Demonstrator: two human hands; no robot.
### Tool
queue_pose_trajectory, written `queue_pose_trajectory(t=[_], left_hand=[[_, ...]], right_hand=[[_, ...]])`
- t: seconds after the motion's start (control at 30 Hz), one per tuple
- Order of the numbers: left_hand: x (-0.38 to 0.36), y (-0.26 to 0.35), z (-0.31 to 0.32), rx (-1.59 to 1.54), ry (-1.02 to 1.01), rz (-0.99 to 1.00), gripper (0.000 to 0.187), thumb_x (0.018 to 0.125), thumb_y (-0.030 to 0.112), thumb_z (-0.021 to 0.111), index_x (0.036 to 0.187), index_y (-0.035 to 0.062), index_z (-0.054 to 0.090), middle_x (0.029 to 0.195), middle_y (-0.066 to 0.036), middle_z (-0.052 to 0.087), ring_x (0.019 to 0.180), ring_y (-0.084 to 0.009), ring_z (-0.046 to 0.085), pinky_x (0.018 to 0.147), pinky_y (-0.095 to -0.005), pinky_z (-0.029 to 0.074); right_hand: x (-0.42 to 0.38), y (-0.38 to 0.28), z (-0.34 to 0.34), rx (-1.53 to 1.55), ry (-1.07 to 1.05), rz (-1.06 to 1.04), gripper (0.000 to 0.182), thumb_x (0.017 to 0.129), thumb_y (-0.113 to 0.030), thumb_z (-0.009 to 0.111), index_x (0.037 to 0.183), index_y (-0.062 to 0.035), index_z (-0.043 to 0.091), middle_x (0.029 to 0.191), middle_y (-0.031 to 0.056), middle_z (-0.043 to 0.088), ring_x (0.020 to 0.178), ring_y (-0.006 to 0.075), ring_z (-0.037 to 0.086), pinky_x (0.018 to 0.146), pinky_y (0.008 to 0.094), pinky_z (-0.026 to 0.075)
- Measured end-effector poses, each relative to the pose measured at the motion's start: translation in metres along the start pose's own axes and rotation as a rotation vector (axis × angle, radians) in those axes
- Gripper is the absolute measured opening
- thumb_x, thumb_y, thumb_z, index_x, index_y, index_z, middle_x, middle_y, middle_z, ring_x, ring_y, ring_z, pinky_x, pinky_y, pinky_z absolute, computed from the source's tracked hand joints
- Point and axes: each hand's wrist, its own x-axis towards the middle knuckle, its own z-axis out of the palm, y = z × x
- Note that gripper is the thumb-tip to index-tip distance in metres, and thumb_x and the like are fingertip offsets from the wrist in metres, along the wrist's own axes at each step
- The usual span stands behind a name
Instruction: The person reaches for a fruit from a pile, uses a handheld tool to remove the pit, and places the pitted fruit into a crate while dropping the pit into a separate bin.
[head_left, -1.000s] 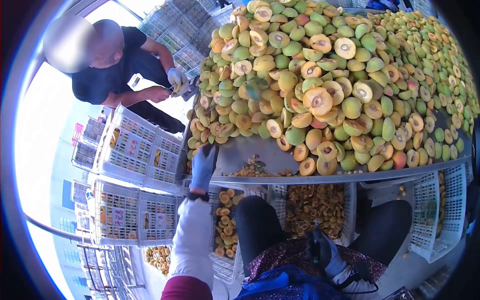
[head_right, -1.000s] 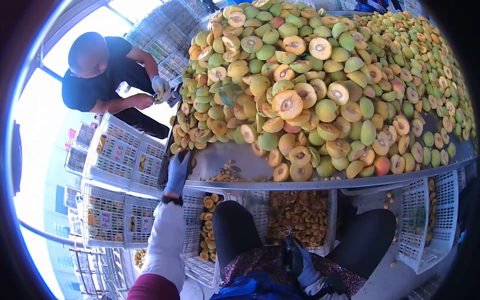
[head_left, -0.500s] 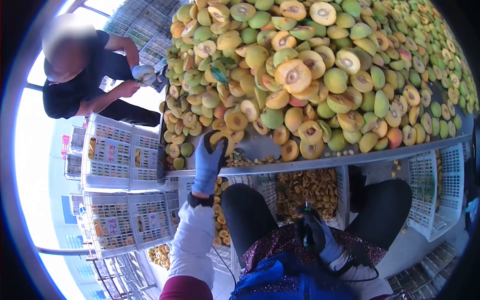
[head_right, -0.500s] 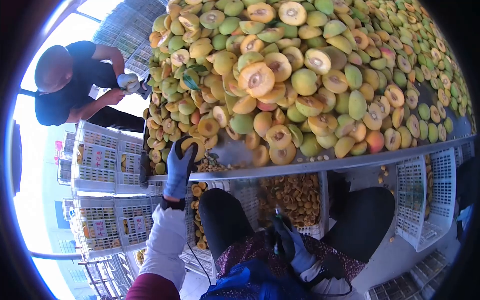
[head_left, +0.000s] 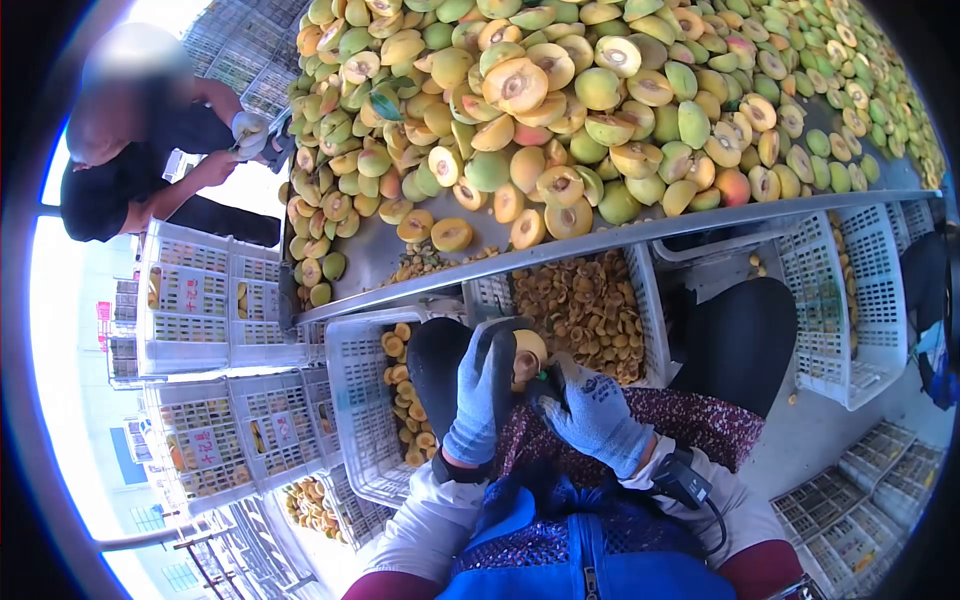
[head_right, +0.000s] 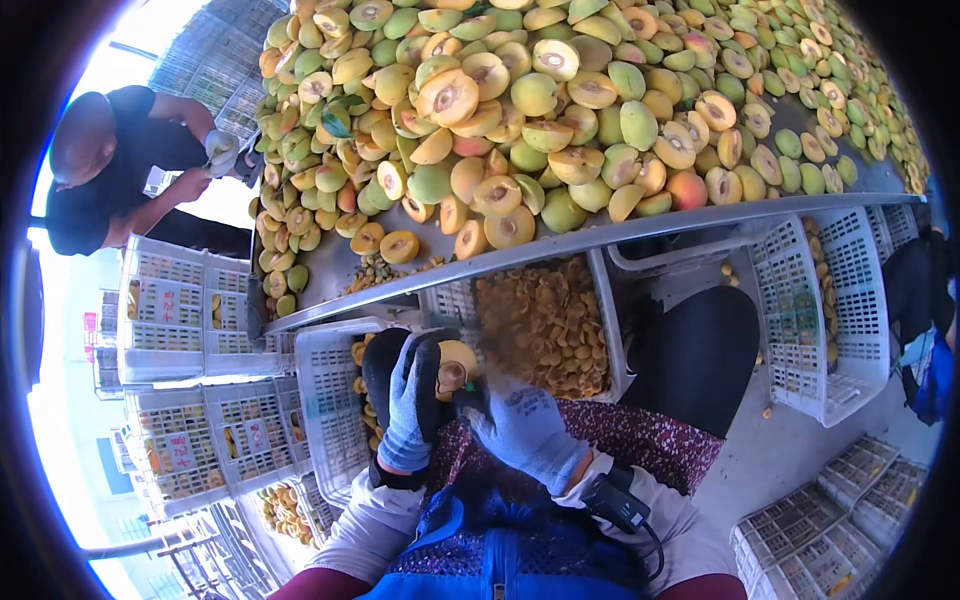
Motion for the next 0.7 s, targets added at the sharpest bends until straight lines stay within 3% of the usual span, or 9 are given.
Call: queue_pose_trajectory(t=[0.03,0.07,0.13,0.33,0.43,0.5,0.53,0.63,0.7], left_hand=[[-0.001,0.003,-0.001,0.054,-0.02,0.008,0.026,0.097,0.015,0.045,0.114,-0.0031,0.055,0.102,-0.011,0.06,0.088,-0.0159,0.058,0.08,-0.0268,0.046],[-0.001,-0.006,-0.006,0.452,-0.021,0.457,0.024,0.095,0.012,0.047,0.11,-0.0048,0.056,0.099,-0.014,0.06,0.087,-0.019,0.06,0.079,-0.0277,0.047],[-0.007,0.012,-0.002,0.383,0.017,0.339,0.022,0.093,0.009,0.05,0.107,-0.0061,0.056,0.098,-0.016,0.06,0.085,-0.0224,0.06,0.076,-0.0291,0.048],[-0.02,0.019,-0.004,0.463,0.028,0.428,0.017,0.091,0.003,0.05,0.102,-0.0074,0.056,0.096,-0.019,0.06,0.079,-0.0284,0.062,0.07,-0.0318,0.05],[-0.025,0.011,-0.002,0.332,0.015,0.297,0.016,0.09,0.002,0.049,0.101,-0.007,0.057,0.094,-0.019,0.061,0.077,-0.0286,0.063,0.069,-0.0319,0.05],[-0.026,0.016,0.001,0.213,0.018,0.122,0.016,0.09,0.002,0.05,0.101,-0.0068,0.057,0.092,-0.019,0.062,0.077,-0.0294,0.064,0.069,-0.0323,0.05],[-0.026,0.01,0.002,0.319,0.02,0.259,0.019,0.09,0.006,0.05,0.102,-0.0062,0.058,0.091,-0.02,0.063,0.078,-0.029,0.064,0.07,-0.0324,0.05],[-0.026,0.021,0.003,0.227,0.001,0.161,0.024,0.088,0.011,0.05,0.104,-0.0056,0.059,0.092,-0.02,0.063,0.08,-0.0292,0.065,0.071,-0.0327,0.05],[-0.024,0.007,0.003,0.196,-0.007,0.238,0.027,0.088,0.012,0.049,0.106,-0.0049,0.059,0.094,-0.019,0.064,0.083,-0.029,0.065,0.074,-0.0326,0.05]], right_hand=[[-0.003,0.001,0.001,-0.022,0.002,-0.01,0.027,0.087,-0.025,0.06,0.101,-0.0027,0.054,0.078,0.0201,0.062,0.072,0.0397,0.061,0.06,0.0451,0.048],[-0.006,0.0,0.002,0.006,0.027,-0.037,0.026,0.087,-0.024,0.06,0.101,-0.0027,0.054,0.077,0.0202,0.062,0.071,0.0399,0.061,0.06,0.0451,0.048],[-0.009,-0.002,0.004,0.065,0.075,-0.091,0.025,0.087,-0.023,0.059,0.101,-0.0028,0.053,0.077,0.0203,0.061,0.071,0.0405,0.061,0.059,0.0451,0.048],[-0.025,0.0,0.012,0.229,-0.026,-0.049,0.023,0.088,-0.018,0.057,0.104,-0.0021,0.051,0.083,0.0225,0.061,0.079,0.0416,0.06,0.063,0.0444,0.048],[-0.032,-0.008,0.01,0.241,0.053,-0.119,0.023,0.09,-0.016,0.055,0.107,-0.0015,0.051,0.083,0.0178,0.062,0.076,0.0332,0.063,0.063,0.0388,0.048],[-0.041,0.018,0.028,0.654,-0.14,0.094,0.024,0.092,-0.017,0.053,0.109,-0.002,0.051,0.081,0.0113,0.061,0.072,0.0248,0.062,0.063,0.0342,0.048],[-0.043,0.022,0.032,0.86,-0.236,0.206,0.024,0.093,-0.018,0.052,0.11,-0.0023,0.05,0.08,0.0081,0.061,0.071,0.0206,0.061,0.063,0.032,0.048],[-0.05,0.005,0.024,1.279,-0.154,0.492,0.021,0.096,-0.024,0.049,0.107,-0.0064,0.052,0.077,0.0009,0.057,0.065,0.0107,0.054,0.057,0.0256,0.046],[-0.047,0.01,0.017,1.508,-0.401,0.509,0.024,0.097,-0.03,0.047,0.104,-0.0083,0.054,0.073,-0.0001,0.054,0.058,0.0098,0.051,0.05,0.0239,0.043]])
